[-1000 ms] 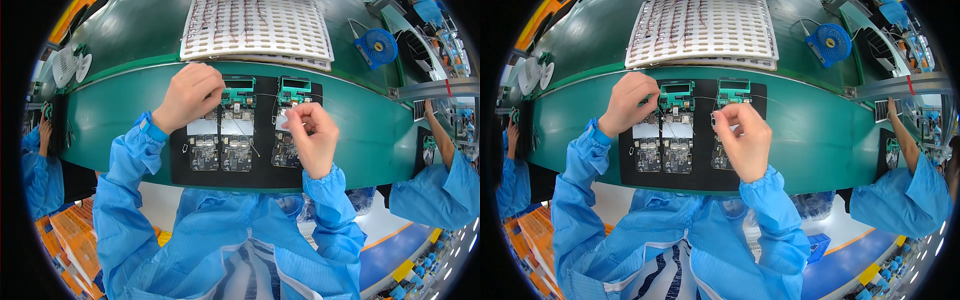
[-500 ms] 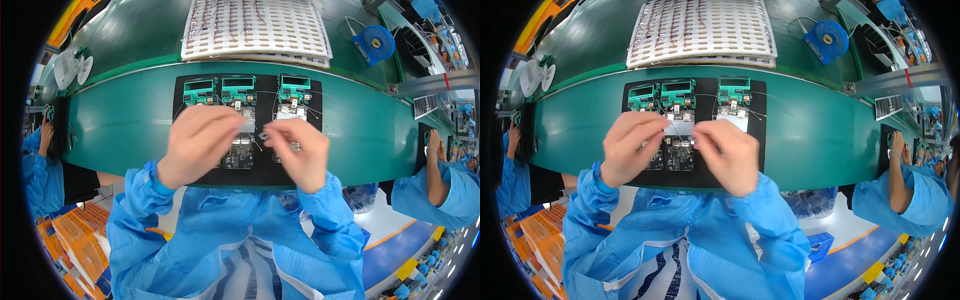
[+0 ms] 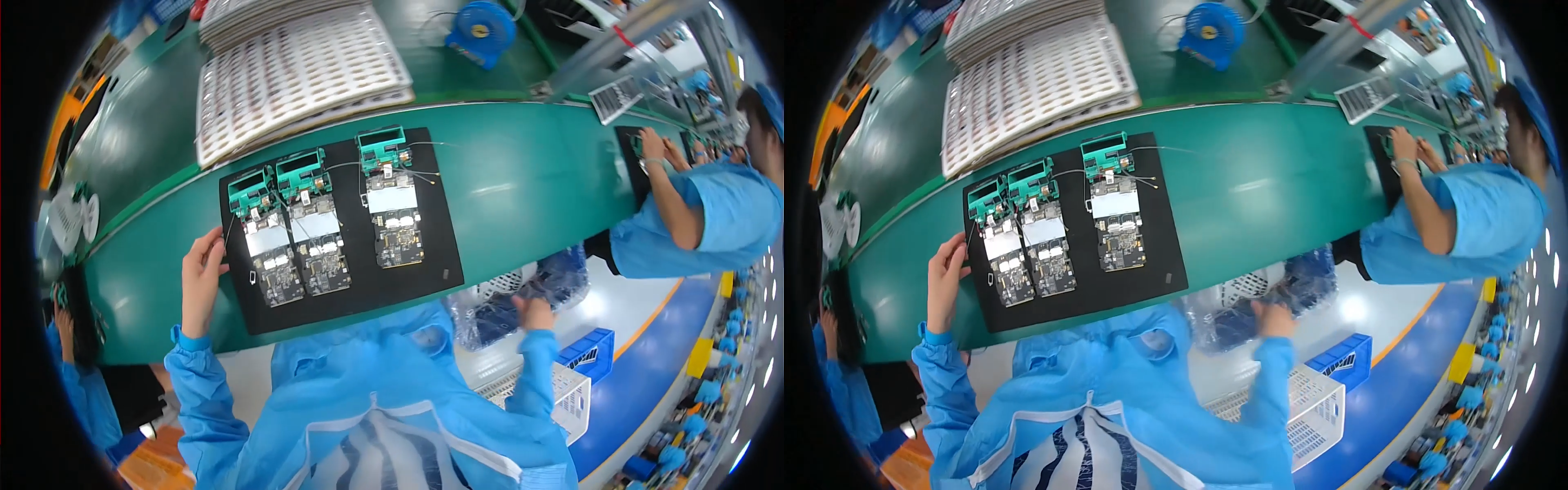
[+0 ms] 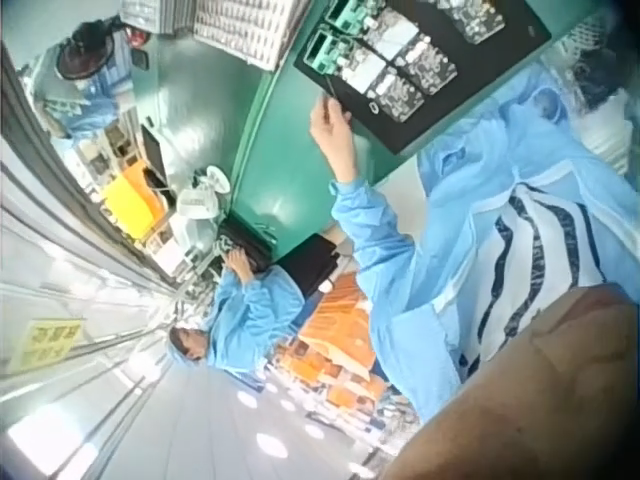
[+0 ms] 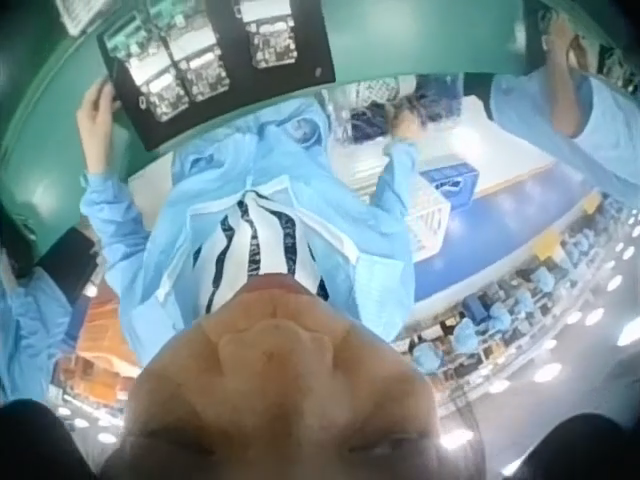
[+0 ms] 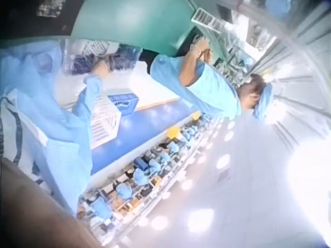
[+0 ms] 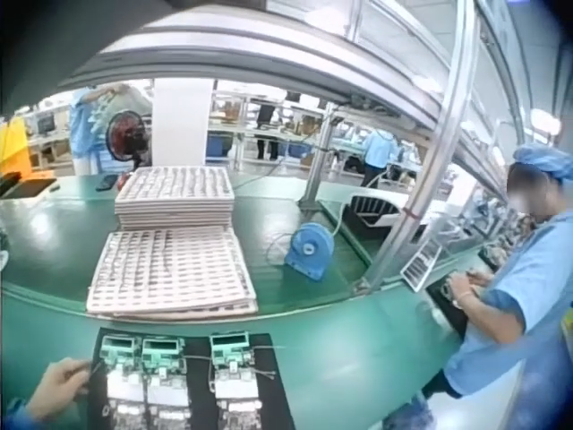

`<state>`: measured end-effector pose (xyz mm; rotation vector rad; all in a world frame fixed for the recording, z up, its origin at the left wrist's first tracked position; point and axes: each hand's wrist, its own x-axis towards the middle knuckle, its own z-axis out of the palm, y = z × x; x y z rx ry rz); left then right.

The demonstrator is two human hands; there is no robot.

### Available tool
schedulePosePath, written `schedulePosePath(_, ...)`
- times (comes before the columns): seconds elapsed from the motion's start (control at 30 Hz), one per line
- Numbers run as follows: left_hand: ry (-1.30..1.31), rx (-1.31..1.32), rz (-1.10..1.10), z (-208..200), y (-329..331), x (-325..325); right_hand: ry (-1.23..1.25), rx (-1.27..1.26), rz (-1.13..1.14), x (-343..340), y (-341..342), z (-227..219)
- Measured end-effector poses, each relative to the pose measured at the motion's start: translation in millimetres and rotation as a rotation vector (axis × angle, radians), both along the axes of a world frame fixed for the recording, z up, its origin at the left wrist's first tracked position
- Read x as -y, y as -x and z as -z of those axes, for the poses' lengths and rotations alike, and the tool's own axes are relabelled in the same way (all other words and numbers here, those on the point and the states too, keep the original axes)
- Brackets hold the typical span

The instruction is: The person assembles electronic components onto printed circuit boards by hand, placing them into an assembly fixture.

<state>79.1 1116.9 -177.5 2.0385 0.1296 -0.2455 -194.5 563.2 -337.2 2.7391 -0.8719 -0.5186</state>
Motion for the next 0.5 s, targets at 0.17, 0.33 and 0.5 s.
schedulePosePath(0.17, 0.164, -0.106, 0.153, 0, 1, 70, -0.706, 0.911, 0.353, -38, -53, -53)
schedulePosePath(0.33, 0.495, -0.263, 0.282, 10, -5, 179, -0.591, 0.814, 0.310, -28, -63, -87)
schedulePosePath(0.5, 0.702, -0.336, 0.431, 11, 5, 279, -0.767, 1.126, 0.220, -20, -79, -108)
